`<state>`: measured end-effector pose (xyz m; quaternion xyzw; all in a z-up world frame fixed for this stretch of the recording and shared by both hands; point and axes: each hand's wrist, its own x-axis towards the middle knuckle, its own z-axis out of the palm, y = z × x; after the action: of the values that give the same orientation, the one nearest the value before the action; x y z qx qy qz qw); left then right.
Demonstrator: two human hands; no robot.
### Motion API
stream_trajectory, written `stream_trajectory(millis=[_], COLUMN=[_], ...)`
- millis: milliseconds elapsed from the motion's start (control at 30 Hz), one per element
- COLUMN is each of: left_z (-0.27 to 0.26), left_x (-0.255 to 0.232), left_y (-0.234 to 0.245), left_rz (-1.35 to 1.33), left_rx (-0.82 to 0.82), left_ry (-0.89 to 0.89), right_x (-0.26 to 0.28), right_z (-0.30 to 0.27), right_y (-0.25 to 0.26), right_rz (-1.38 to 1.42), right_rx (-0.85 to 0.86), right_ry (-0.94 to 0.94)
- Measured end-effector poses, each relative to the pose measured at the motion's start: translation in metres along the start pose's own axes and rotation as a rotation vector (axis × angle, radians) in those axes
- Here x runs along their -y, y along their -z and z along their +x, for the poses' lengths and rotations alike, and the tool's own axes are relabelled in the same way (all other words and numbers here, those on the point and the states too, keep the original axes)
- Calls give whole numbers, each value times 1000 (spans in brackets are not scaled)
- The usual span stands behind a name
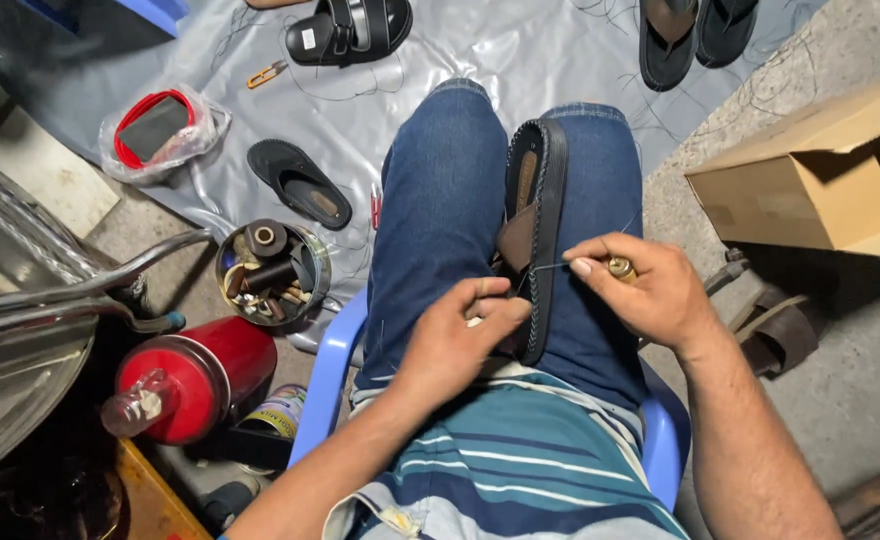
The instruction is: Hand-sewing the sole of a sandal using a needle and thread in a workshop.
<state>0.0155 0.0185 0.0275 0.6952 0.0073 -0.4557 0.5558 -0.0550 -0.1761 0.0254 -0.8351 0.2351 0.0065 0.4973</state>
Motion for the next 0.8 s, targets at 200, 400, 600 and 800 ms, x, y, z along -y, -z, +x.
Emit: stream_trajectory(millis=[200, 400, 600, 800], left_z=[38, 17, -16, -33], left_x=[41, 13, 0, -27], left_y=[-13, 3, 47, 104], left_rz=[-122, 110, 208, 652], left_rx=[-57, 14, -31, -570], left_ry=[53, 123, -230, -245], right_x=[-8, 1, -8, -27], right_z=[3, 2, -4, -16], right_y=[-4, 3, 33, 47], right_rz=[-23, -42, -338, -311], right_rx=[76, 90, 362, 213], right_ry=[76, 88, -146, -306])
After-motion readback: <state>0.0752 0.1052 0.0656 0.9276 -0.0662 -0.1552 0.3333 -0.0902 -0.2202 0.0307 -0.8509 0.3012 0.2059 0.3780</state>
